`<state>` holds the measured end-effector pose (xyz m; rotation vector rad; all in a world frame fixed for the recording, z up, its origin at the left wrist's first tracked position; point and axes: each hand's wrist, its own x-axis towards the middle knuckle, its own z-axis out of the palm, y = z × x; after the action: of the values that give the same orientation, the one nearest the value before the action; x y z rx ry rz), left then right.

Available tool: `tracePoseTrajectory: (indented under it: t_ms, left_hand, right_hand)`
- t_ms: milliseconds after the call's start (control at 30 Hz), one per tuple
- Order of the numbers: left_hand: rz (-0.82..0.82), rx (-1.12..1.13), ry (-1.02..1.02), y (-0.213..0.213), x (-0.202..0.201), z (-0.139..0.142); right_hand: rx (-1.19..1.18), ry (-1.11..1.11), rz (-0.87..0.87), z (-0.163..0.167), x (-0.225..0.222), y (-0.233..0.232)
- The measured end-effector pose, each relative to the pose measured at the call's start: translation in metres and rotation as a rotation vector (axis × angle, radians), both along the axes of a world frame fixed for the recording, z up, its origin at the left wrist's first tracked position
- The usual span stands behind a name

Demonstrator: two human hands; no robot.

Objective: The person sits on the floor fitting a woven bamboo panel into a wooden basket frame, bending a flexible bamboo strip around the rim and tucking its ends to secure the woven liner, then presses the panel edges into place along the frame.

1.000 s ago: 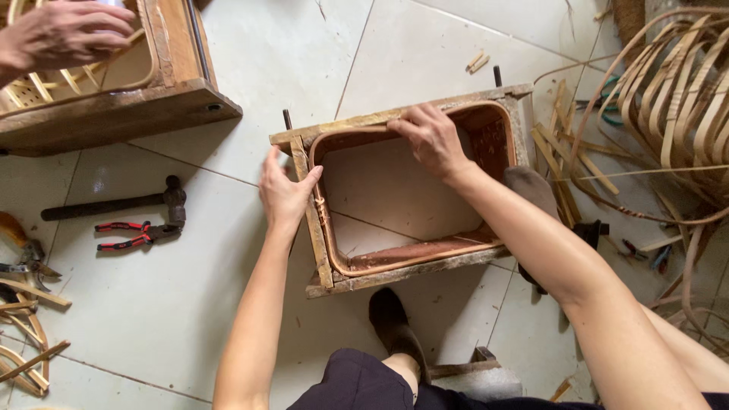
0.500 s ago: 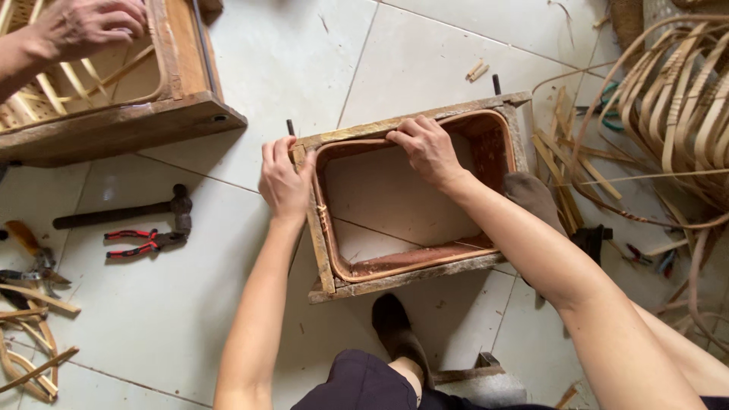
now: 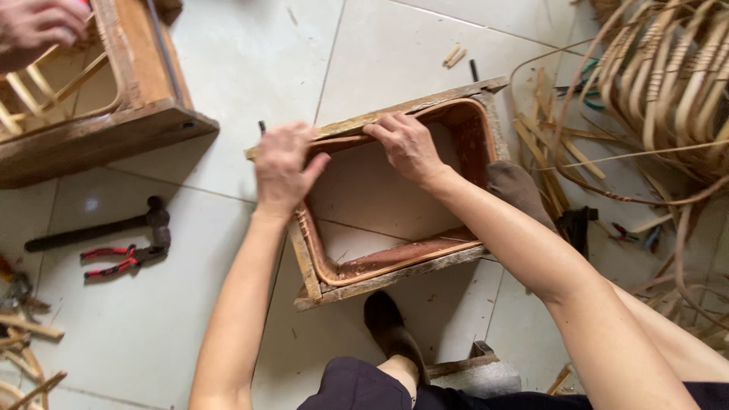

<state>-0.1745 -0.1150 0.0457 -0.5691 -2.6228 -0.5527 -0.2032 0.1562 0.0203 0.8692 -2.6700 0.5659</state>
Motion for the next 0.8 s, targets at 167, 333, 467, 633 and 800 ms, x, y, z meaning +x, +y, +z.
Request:
tracePoseTrajectory:
  t_ms: [167,333,467,633,800]
  left_hand:
    - [-0.096,-0.006,0.037,0.05,-0.007,-0.015]
    - [-0.119,0.098,-0.012,0.081,-0.018,-0.03]
    - [-0.051,0.093,-0.044,0.1,-0.02,-0.038]
    - [-0.039,0.07,-0.071,0.103,-0.022,-0.048]
    - [0.034,-0.035,-0.061,0.108,-0.034,-0.07]
  right_hand:
    - [-0.021,-0.05,0.09,0.028,-0.004,0.071]
    - [0.416,-0.049,-0.202,0.024,0.007,0.156]
    - [0.616,0.03,-0.257,0.009,0.018,0.155]
    - [0.916,0.047,-0.314,0.02,0.01,0.138]
    - [1.149,0.015,-0.353,0.012,0.009,0.128]
